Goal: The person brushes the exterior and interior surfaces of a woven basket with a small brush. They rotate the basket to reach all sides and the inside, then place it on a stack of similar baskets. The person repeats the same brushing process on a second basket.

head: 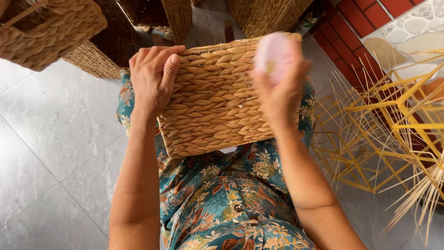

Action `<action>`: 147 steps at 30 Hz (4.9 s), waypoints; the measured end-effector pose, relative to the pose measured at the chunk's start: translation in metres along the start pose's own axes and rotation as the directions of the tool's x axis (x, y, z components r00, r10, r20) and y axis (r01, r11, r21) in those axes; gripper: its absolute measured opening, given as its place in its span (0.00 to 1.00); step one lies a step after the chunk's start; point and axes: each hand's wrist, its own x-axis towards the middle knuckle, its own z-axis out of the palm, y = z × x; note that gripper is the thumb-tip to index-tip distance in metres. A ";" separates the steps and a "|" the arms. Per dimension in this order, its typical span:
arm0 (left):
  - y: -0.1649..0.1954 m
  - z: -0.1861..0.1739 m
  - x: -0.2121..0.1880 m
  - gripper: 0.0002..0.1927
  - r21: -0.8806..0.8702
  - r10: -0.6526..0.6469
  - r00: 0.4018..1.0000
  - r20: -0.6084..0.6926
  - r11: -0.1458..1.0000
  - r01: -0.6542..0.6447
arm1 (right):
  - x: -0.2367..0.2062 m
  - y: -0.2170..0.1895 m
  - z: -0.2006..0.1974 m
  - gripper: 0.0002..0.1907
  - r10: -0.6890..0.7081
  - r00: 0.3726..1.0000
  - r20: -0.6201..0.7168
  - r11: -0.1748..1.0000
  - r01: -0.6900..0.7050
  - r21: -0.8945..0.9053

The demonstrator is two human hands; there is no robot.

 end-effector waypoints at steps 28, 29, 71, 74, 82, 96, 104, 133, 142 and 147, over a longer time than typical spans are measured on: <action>-0.001 -0.001 0.002 0.26 -0.057 -0.033 0.999 0.042 0.998 0.035 | -0.046 -0.092 0.060 0.51 -0.269 0.931 0.249 0.963 0.255 0.086; 0.000 -0.002 0.001 0.26 -0.062 -0.035 0.998 0.045 0.997 0.038 | -0.045 -0.091 0.060 0.51 -0.285 0.918 0.276 0.959 0.270 0.091; -0.011 0.007 -0.005 0.25 -0.034 0.034 0.999 0.003 0.999 -0.033 | -0.101 -0.089 0.007 0.50 -0.356 0.859 0.369 0.934 0.328 0.139; -0.012 0.007 -0.006 0.25 -0.043 0.025 1.000 0.013 0.999 -0.024 | -0.110 -0.095 0.011 0.51 -0.409 0.808 0.423 0.912 0.368 0.181; -0.020 0.008 -0.011 0.24 -0.033 0.041 0.999 -0.002 0.999 -0.041 | -0.085 0.027 -0.085 0.43 -0.077 0.970 0.229 0.989 0.103 -0.103; -0.015 0.015 -0.006 0.25 0.240 0.116 0.991 0.059 0.962 -0.127 | -0.061 0.099 -0.062 0.40 0.464 0.873 0.147 0.489 -0.391 0.780; -0.019 0.028 0.010 0.28 0.262 0.034 0.998 0.045 0.964 -0.045 | -0.067 0.093 -0.063 0.41 0.507 0.851 0.135 0.510 -0.424 0.748; -0.011 -0.024 -0.032 0.33 -0.854 -0.789 0.581 0.199 0.152 0.498 | -0.077 0.106 -0.096 0.43 0.380 0.891 0.247 0.339 -0.383 0.859; 0.023 -0.030 -0.088 0.20 -0.843 -0.356 0.931 -0.078 0.521 0.129 | -0.067 0.085 -0.093 0.38 0.470 0.794 0.386 0.216 -0.527 0.822; 0.043 -0.043 -0.092 0.29 -0.586 -0.445 0.885 -0.137 0.757 0.290 | -0.073 0.077 -0.095 0.36 0.400 0.841 0.363 0.282 -0.490 0.825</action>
